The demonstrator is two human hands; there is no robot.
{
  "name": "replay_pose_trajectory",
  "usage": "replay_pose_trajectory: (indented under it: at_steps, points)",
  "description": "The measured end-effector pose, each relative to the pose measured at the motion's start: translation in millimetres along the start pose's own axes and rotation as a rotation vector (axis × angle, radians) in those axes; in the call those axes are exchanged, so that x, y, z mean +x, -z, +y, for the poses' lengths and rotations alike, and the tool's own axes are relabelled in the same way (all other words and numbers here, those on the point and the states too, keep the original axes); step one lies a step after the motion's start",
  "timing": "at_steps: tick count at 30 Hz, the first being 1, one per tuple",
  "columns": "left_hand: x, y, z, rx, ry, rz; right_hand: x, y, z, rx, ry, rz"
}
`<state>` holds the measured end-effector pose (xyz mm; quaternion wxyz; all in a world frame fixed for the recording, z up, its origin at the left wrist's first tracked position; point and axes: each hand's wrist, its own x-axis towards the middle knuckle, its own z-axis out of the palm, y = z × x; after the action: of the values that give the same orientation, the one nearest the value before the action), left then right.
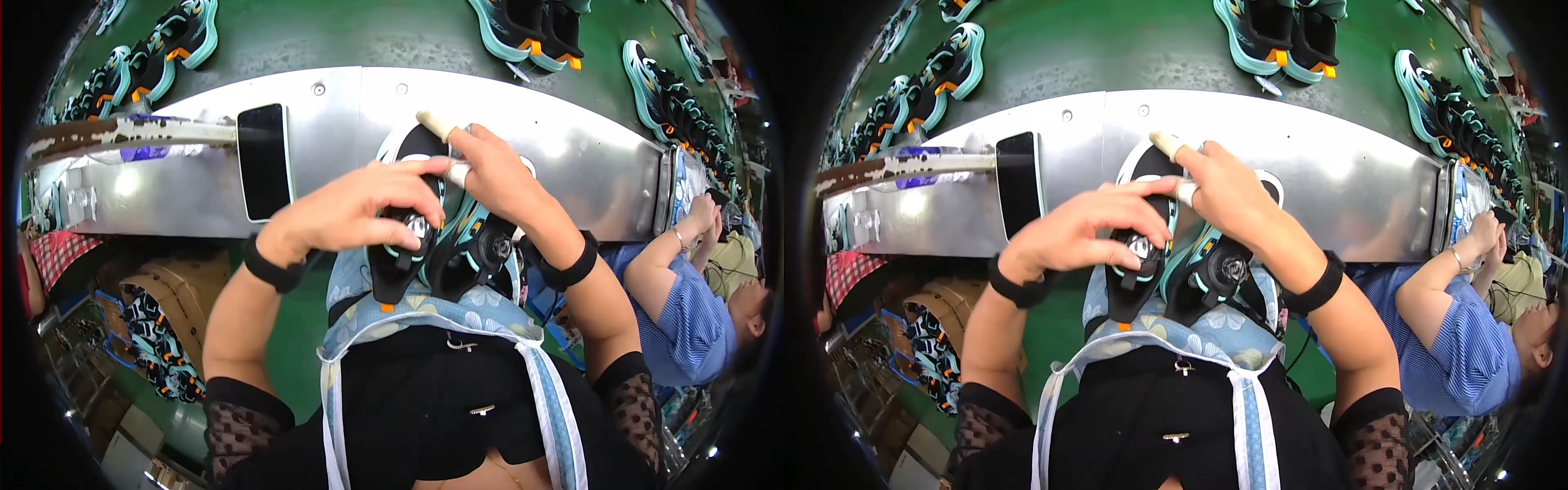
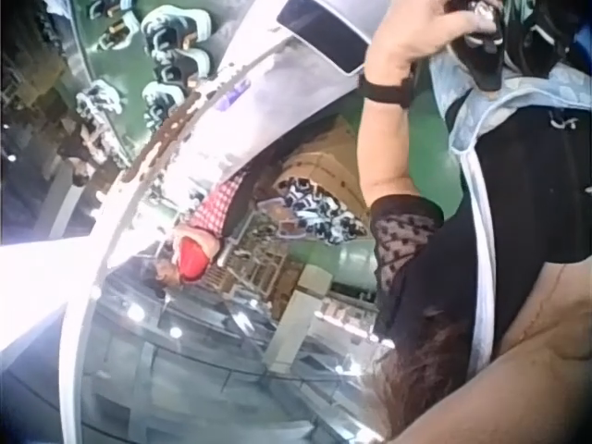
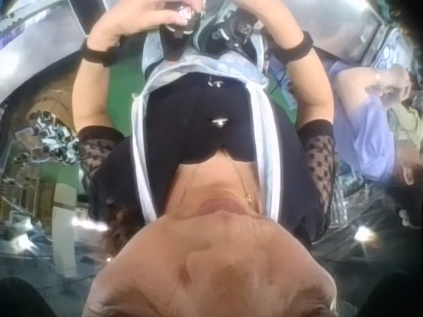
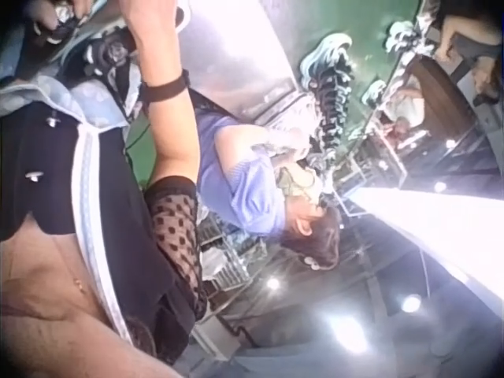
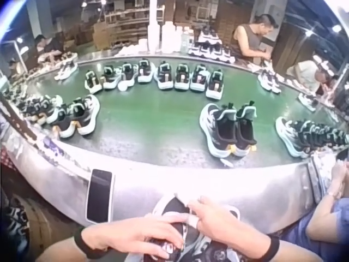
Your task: Cleaning and assembling shoes on a factory production line.
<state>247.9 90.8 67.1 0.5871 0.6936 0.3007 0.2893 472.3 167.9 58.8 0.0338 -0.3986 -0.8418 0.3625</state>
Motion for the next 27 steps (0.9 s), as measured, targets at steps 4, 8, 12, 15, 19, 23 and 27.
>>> replay_pose_trajectory:
  at_steps: [4, 8, 12, 15, 19, 23, 27]
  points:
    - [-12, -25, 24, 0.284, 0.079, 0.37, -6, 9, 4, 0.04, -0.048, 0.03]
    - [-64, -66, 45, -0.381, 0.684, 0.73, -30, 33, -27, 0.338, 0.002, -0.051]
    - [-47, -83, 44, -0.799, 0.71, 0.739, -34, 17, -60, 0.339, 0.203, -0.18]
    - [-44, -91, 36, -0.846, 0.692, 0.755, -24, 10, -58, 0.319, 0.249, -0.211]
    - [-44, -94, 32, -0.884, 0.628, 0.783, -23, 7, -50, 0.56, 0.103, -0.27]
    - [-51, -100, 31, -0.997, 0.546, 0.822, -36, 29, -64, 0.308, 0.089, -0.274]
    - [-47, -109, 30, -1.008, 0.513, 0.808, -49, 5, -59, -0.068, 0.275, 0.086]
